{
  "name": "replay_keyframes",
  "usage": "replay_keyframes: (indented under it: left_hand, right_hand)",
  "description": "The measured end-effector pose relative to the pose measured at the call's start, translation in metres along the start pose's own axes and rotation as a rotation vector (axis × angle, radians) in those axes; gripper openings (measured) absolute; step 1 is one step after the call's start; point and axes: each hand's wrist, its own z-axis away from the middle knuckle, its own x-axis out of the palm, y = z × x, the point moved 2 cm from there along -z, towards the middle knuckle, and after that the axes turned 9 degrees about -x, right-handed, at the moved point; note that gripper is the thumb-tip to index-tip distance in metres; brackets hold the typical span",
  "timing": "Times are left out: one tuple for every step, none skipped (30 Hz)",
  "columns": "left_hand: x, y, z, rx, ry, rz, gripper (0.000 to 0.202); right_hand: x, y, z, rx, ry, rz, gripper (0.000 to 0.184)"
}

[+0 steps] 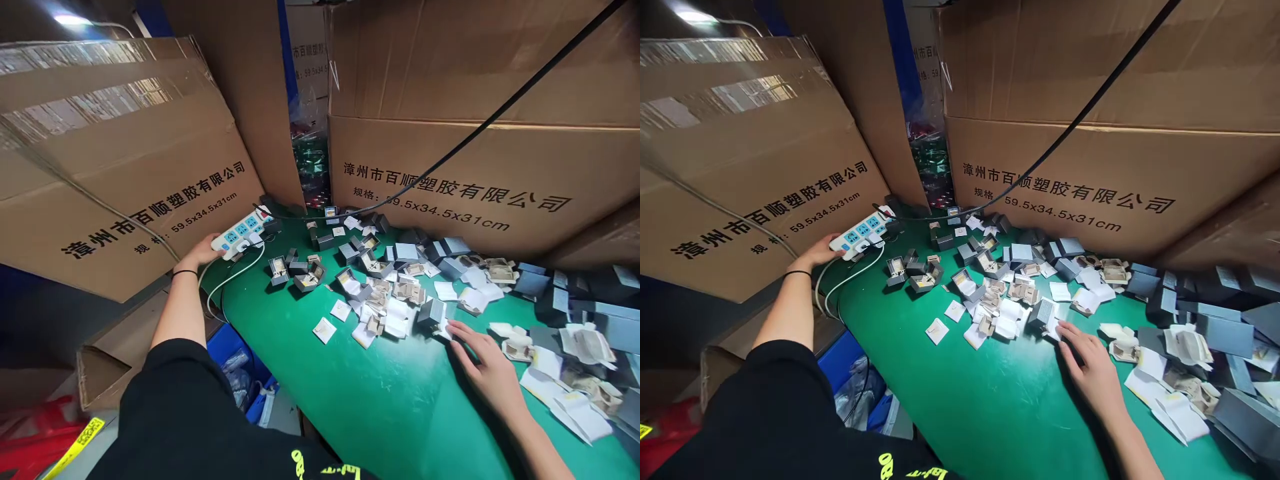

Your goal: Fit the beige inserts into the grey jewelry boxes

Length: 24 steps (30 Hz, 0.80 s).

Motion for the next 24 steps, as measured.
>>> replay_keyframes:
  left_hand:
    - [0.005, -0.003, 0.000, -0.023, 0.020, 0.053, 0.047]
    - [0.010, -0.005, 0.001, -0.048, 0.046, 0.110, 0.046]
    - [0.014, -0.006, 0.001, -0.066, 0.073, 0.164, 0.045]
    - [0.016, -0.005, 0.000, -0.080, 0.099, 0.215, 0.043]
    - [0.015, -0.003, -0.002, -0.090, 0.123, 0.266, 0.041]
    - [0.012, -0.001, -0.004, -0.098, 0.146, 0.318, 0.039]
    - [0.006, 0.003, -0.008, -0.106, 0.172, 0.373, 0.037]
    - [-0.001, 0.006, -0.012, -0.115, 0.200, 0.428, 0.035]
    - [-0.010, 0.010, -0.015, -0.125, 0.227, 0.477, 0.034]
    - [-0.019, 0.014, -0.019, -0.136, 0.252, 0.520, 0.031]
    - [-0.027, 0.018, -0.023, -0.151, 0.273, 0.557, 0.029]
    - [-0.035, 0.021, -0.026, -0.168, 0.291, 0.591, 0.025]
    - [-0.041, 0.023, -0.028, -0.187, 0.301, 0.625, 0.020]
    - [-0.046, 0.025, -0.030, -0.208, 0.308, 0.656, 0.015]
    - [-0.049, 0.026, -0.031, -0.232, 0.314, 0.682, 0.010]
    - [-0.051, 0.026, -0.031, -0.255, 0.318, 0.704, 0.008]
    - [-0.052, 0.025, -0.030, -0.280, 0.324, 0.720, 0.012]
    - [-0.051, 0.023, -0.029, -0.302, 0.330, 0.729, 0.017]
    - [-0.049, 0.021, -0.028, -0.322, 0.335, 0.731, 0.022]
    - [-0.047, 0.018, -0.026, -0.338, 0.336, 0.725, 0.026]
    - [-0.043, 0.016, -0.023, -0.351, 0.336, 0.711, 0.029]
    - [-0.038, 0.015, -0.021, -0.361, 0.334, 0.688, 0.031]
    - [-0.033, 0.014, -0.018, -0.369, 0.333, 0.658, 0.032]
    - [-0.028, 0.015, -0.016, -0.374, 0.334, 0.622, 0.033]
  right_hand:
    - [0.000, 0.000, 0.000, -0.002, 0.000, 0.002, 0.030]
    - [0.001, 0.001, 0.000, -0.002, 0.002, 0.006, 0.030]
    - [0.001, 0.001, 0.000, -0.002, 0.002, 0.012, 0.031]
    - [0.002, 0.001, 0.000, -0.002, 0.000, 0.017, 0.031]
    - [0.002, 0.001, 0.000, -0.004, -0.003, 0.022, 0.031]
    - [0.003, 0.002, 0.000, -0.006, -0.005, 0.025, 0.031]
    - [0.003, 0.002, 0.000, -0.010, -0.007, 0.026, 0.031]
    - [0.004, 0.002, 0.000, -0.015, -0.007, 0.028, 0.031]
    - [0.004, 0.002, -0.001, -0.018, -0.007, 0.030, 0.031]
    - [0.004, 0.002, -0.001, -0.019, -0.005, 0.034, 0.031]
    - [0.004, 0.001, -0.001, -0.020, -0.002, 0.038, 0.031]
    - [0.004, 0.001, -0.002, -0.021, 0.001, 0.043, 0.031]
    - [0.004, 0.000, -0.002, -0.025, 0.003, 0.047, 0.031]
    - [0.003, 0.000, -0.003, -0.032, 0.008, 0.049, 0.031]
    - [0.002, -0.001, -0.003, -0.039, 0.011, 0.050, 0.030]
    - [0.002, -0.002, -0.003, -0.046, 0.014, 0.050, 0.030]
    - [0.002, -0.002, -0.003, -0.049, 0.014, 0.050, 0.030]
    - [0.002, -0.002, -0.003, -0.051, 0.015, 0.048, 0.030]
    - [0.002, -0.002, -0.003, -0.051, 0.016, 0.044, 0.030]
    - [0.002, -0.002, -0.003, -0.049, 0.019, 0.041, 0.030]
    - [0.003, -0.001, -0.003, -0.044, 0.025, 0.039, 0.030]
    - [0.003, -0.001, -0.003, -0.038, 0.034, 0.038, 0.031]
    - [0.004, -0.001, -0.004, -0.033, 0.040, 0.036, 0.031]
    - [0.004, -0.002, -0.004, -0.027, 0.043, 0.034, 0.030]
